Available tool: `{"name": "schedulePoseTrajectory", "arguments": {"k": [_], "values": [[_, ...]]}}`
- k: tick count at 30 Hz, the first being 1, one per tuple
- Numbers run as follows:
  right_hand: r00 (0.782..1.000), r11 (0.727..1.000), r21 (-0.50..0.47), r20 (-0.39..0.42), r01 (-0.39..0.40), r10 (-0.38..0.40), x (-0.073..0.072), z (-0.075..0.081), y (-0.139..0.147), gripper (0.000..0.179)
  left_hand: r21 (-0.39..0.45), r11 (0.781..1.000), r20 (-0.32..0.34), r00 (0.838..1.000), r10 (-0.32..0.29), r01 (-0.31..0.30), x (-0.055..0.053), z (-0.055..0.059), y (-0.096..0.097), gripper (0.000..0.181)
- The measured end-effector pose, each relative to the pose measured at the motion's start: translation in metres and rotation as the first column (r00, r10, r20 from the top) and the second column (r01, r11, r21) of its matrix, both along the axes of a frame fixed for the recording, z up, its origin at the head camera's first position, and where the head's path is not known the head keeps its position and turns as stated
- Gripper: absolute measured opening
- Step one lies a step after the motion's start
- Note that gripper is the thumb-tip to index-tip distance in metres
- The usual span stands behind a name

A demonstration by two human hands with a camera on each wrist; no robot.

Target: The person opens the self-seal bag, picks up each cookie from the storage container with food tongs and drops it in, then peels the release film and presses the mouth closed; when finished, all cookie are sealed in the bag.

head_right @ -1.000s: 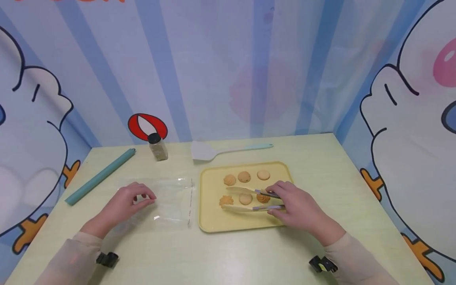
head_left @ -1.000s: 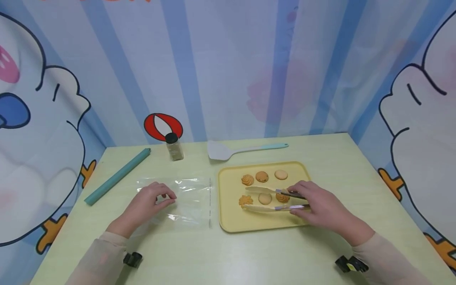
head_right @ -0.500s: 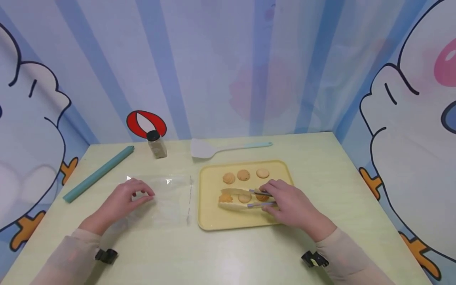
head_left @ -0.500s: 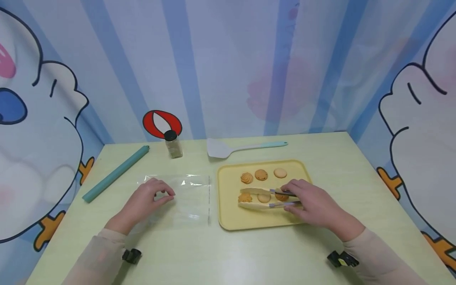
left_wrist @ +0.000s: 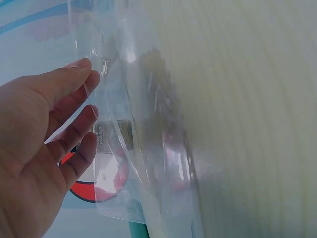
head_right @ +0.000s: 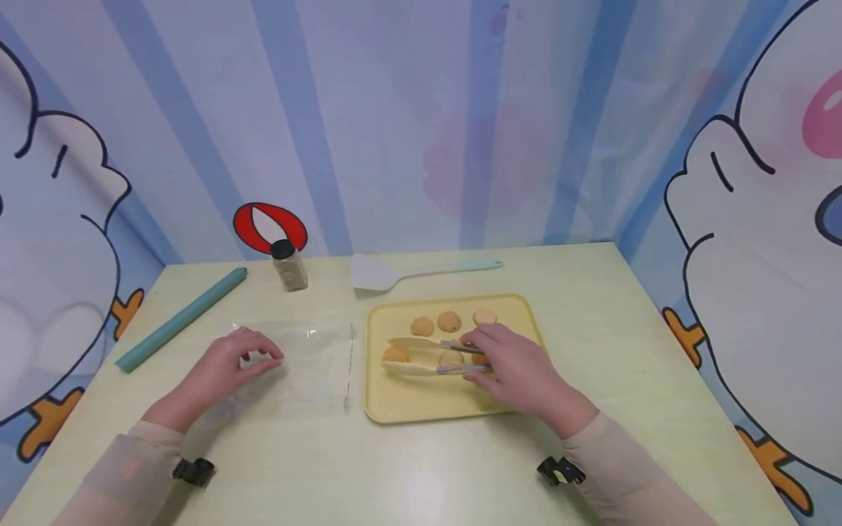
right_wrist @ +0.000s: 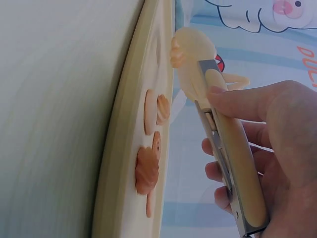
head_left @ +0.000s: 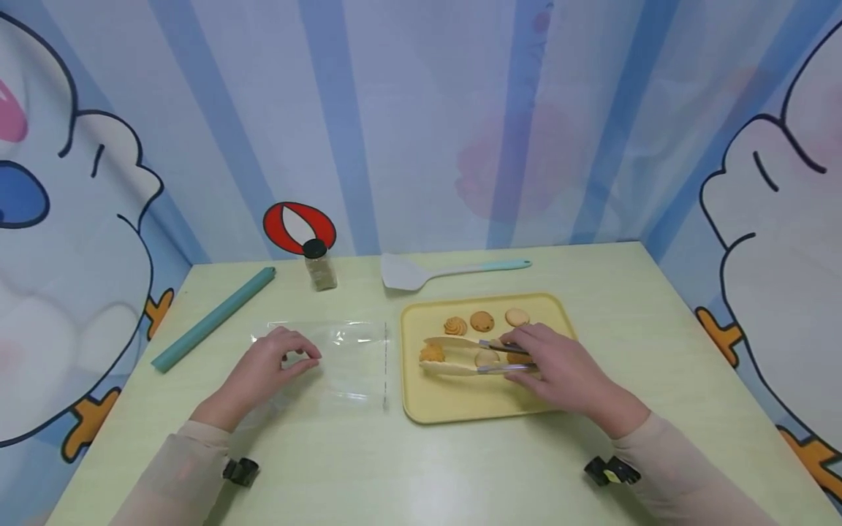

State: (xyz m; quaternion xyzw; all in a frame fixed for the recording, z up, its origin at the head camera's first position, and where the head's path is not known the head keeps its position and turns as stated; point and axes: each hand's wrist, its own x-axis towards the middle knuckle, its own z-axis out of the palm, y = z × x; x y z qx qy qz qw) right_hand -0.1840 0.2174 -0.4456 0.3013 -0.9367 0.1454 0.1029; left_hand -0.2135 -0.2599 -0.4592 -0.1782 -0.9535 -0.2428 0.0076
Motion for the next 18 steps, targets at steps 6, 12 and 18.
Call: {"name": "schedulePoseTrajectory", "arguments": {"k": [6, 12, 18], "values": [[0.998, 0.998, -0.034, -0.015, -0.054, 0.053, -0.010, 0.003, -0.027, 0.044, 0.007, 1.000, -0.013, 1.000, 0.003, -0.003, 0.001, 0.002, -0.003, 0.013], [0.994, 0.994, -0.005, -0.002, -0.109, 0.109, -0.020, 0.002, -0.055, 0.045, 0.016, 1.000, -0.041, 0.999, -0.017, 0.018, 0.002, 0.002, -0.004, 0.013], [0.990, 0.990, 0.023, 0.002, -0.142, 0.142, -0.027, -0.005, -0.081, 0.044, 0.022, 1.000, -0.044, 0.999, -0.011, 0.012, 0.001, 0.004, -0.004, 0.013]]}}
